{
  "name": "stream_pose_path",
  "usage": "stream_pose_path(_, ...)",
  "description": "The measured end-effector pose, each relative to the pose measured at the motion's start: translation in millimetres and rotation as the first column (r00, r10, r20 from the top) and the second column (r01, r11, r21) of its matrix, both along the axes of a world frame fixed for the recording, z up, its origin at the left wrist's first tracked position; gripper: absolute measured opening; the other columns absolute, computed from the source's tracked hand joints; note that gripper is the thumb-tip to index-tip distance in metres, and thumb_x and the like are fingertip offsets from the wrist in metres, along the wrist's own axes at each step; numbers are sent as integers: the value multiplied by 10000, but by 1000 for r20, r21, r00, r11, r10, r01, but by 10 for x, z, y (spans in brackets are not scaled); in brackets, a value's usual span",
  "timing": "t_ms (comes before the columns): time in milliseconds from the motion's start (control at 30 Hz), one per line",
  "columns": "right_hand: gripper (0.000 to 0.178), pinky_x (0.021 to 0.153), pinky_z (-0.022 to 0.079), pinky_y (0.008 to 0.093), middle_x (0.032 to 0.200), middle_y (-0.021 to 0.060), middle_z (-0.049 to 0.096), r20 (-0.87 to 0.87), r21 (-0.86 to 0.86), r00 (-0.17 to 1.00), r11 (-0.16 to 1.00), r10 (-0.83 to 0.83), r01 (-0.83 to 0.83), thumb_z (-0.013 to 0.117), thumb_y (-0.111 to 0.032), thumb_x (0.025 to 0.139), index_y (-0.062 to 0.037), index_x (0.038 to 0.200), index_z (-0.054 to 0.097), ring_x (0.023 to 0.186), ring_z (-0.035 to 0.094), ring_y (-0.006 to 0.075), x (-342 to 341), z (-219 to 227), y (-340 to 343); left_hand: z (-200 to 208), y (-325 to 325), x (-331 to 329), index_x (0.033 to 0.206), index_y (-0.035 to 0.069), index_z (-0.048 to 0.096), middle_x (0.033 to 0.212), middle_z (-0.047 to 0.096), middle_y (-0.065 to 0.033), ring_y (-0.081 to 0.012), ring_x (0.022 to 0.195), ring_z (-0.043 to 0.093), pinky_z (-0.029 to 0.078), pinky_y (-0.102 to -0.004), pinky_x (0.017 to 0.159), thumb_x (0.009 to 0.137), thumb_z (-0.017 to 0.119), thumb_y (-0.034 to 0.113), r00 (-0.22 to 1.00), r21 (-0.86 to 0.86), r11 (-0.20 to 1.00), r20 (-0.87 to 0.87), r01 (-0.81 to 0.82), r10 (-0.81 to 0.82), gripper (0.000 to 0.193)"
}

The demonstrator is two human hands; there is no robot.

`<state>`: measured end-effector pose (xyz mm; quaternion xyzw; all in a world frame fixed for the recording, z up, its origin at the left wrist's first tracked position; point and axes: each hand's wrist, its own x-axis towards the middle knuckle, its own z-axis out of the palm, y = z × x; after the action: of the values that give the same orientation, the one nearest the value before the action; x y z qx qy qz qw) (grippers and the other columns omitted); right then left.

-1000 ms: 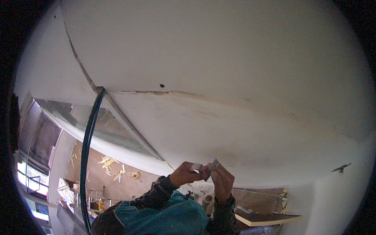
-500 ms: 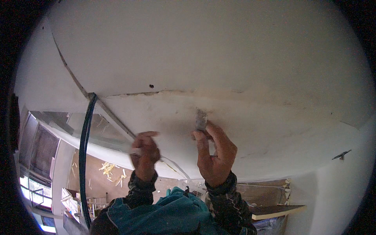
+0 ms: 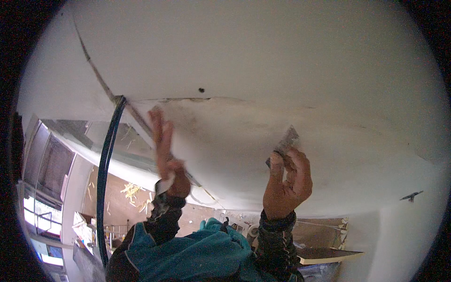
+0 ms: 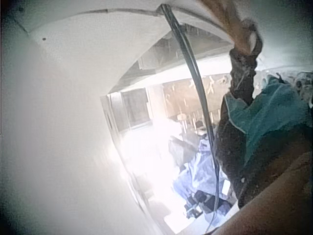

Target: The person applies drywall tape to a seam on the ceiling and walls, smooths it down by hand, and then sands the surface with a sanding pad.

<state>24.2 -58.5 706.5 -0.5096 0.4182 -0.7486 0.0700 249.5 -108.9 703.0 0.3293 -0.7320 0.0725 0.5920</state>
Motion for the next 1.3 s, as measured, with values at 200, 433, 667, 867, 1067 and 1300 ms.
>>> stream_pose_path(200, 217, 703, 556, 298, 977, 132, 651, 132, 89, 991, 996, -20, 8, 671, -38, 879, 38, 1071, 605, 841, 645, 170, -89, -75, 161, 149, 122, -622, 1519, 72, 251, 1598, 35, -221, -448, 1462, -48, -16, -627, 1144, 779, 612, 105, 978, 99, 984, 161, -147, 130, 824)
stream_pose_path(433, 237, 680, 523, 286, 943, 103, 634, 108, 82, 991, 993, 77, -86, 646, -26, 883, 36, 1104, 585, 781, 601, 140, -66, -44, 230, 124, 107, -394, 1510, 21, 240, 1593, 101, -223, -448, 1466, -4, 11, -601, 1160, 626, 621, -75, 942, 60, 963, 232, -264, 244, 968)
stream_pose_path(667, 269, 708, 519, 298, 935, 108, 640, 35, 103, 988, 983, 148, -151, 655, -48, 891, 40, 1132, 574, 790, 608, 141, 65, -142, 185, 226, 181, -306, 1481, 25, 322, 1572, 205, -217, -419, 1472, 76, 99, -556, 1171, 841, 433, -60, 943, 37, 945, -55, -325, 327, 655)
stream_pose_path(867, 273, 719, 533, 310, 948, 126, 650, -7, 116, 994, 988, 106, -105, 661, -22, 882, 43, 1134, 580, 803, 627, 161, 66, -100, 185, 345, 159, -101, 1423, 61, 439, 1490, 404, -141, -369, 1309, 366, 286, -472, 1107, 648, 507, -149, 919, -82, 915, -38, -394, 392, 806)
stream_pose_path(1067, 278, 723, 535, 316, 957, 131, 643, -86, 77, 987, 989, 135, -128, 656, -24, 886, 47, 1143, 575, 804, 623, 165, 90, -23, 149, 495, 171, 240, 1291, 68, 563, 1344, 530, -118, -304, 1099, 523, 417, -435, 951, 684, 596, -96, 942, -102, 940, 58, -325, 332, 629)
stream_pose_path(1300, 274, 749, 541, 322, 981, 139, 650, -41, 95, 981, 978, 190, -185, 663, -54, 893, 52, 1131, 578, 845, 642, 182, 71, -32, 153, 665, 98, 318, 1236, 91, 602, 861, 617, -84, -196, 647, 612, 478, -307, 537, 679, 646, -128, 986, -90, 982, -28, -165, 163, 600)
